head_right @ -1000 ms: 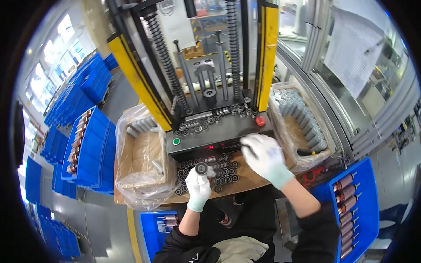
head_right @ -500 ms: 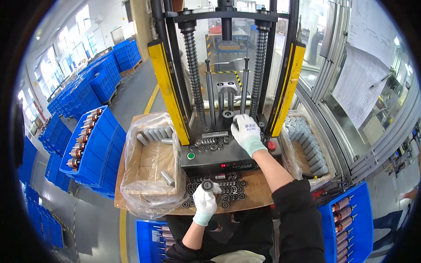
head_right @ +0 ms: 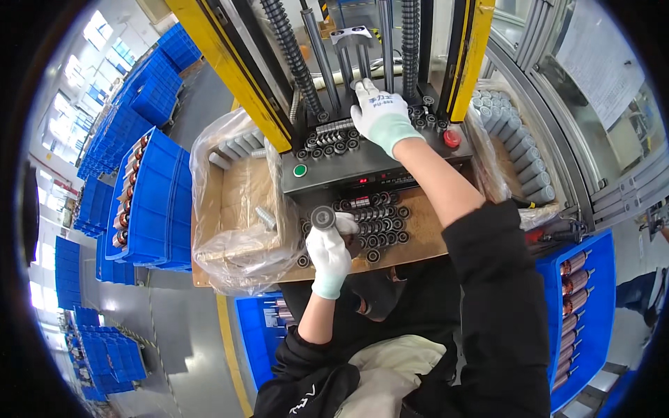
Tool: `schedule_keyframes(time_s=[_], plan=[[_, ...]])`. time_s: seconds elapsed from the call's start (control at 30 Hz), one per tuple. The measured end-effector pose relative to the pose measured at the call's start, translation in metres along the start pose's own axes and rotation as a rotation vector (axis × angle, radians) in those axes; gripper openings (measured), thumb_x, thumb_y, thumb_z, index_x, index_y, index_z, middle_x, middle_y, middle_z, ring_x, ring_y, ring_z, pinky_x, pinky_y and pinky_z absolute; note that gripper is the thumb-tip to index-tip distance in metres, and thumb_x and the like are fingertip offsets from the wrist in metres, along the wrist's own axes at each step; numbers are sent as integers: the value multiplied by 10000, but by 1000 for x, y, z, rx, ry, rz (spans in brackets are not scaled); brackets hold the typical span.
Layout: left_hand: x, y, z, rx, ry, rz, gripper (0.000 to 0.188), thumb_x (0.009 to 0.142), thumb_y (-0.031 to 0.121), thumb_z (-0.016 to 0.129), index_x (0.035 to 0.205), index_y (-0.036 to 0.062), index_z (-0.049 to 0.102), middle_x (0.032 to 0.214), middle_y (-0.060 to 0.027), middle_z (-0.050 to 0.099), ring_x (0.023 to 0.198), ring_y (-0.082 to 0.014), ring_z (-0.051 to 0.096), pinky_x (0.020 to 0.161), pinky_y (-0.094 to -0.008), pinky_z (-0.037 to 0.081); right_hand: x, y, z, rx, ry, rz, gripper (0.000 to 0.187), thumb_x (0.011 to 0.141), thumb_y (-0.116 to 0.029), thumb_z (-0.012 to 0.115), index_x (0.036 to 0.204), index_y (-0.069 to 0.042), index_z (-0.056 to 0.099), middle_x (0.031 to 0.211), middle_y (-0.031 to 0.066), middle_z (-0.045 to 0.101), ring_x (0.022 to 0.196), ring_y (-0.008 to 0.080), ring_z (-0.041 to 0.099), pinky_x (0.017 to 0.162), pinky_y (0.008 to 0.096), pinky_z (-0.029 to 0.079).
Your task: The person fits bearings onto a motor rotor shaft using a press machine and fastens a waist buckle by hand.
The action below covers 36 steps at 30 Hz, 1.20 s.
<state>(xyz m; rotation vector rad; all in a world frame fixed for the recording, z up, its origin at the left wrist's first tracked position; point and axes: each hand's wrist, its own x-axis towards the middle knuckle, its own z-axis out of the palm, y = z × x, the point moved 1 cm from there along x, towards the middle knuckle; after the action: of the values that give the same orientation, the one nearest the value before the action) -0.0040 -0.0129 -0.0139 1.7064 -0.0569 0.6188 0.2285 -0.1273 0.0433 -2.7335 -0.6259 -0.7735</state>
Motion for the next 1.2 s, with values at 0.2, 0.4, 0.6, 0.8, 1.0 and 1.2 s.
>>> schedule_keyframes(time_s=[0.2,0.4,0.6,0.8,1.0,1.2], plan=[[-10,-7,1,26,7,2,330,1005,123,426,787,30,654,795,-93,681,693,-219,640,632,-333,508,-119,4,-59,624,175,-65,138,902,-114,631,1021,-44,630,955,168,663,865,357,654,759,412,533],[-16,-2,2,-16,24,-29,354,1036,182,431,794,26,637,828,-94,690,648,-139,591,590,-285,479,-252,55,-8,512,-173,171,172,880,-172,639,1031,-89,640,959,132,643,868,348,644,758,439,528],[-17,1,8,32,9,24,369,1045,211,427,807,17,633,844,-101,695,659,-144,598,604,-279,481,-255,56,-2,394,-203,277,197,874,-199,633,1043,-102,659,1011,133,644,937,352,640,819,447,525],[-2,15,15,-64,232,-83,526,1078,334,340,768,7,611,789,-86,675,680,-147,593,656,-287,478,-258,60,-1,409,-155,272,187,868,-210,623,1015,-103,665,1008,127,646,939,341,640,835,449,524],[106,86,36,-254,272,201,581,1091,385,282,755,14,577,733,-96,618,711,-209,590,667,-325,462,-258,60,-3,412,-146,254,178,877,-226,614,998,-102,651,979,108,640,912,321,643,805,444,526],[270,83,104,62,416,332,454,1050,305,368,808,18,622,753,-102,664,703,-244,616,717,-373,481,-256,57,-7,437,-136,249,177,858,-196,633,999,-92,662,967,125,642,903,330,646,800,447,524]])
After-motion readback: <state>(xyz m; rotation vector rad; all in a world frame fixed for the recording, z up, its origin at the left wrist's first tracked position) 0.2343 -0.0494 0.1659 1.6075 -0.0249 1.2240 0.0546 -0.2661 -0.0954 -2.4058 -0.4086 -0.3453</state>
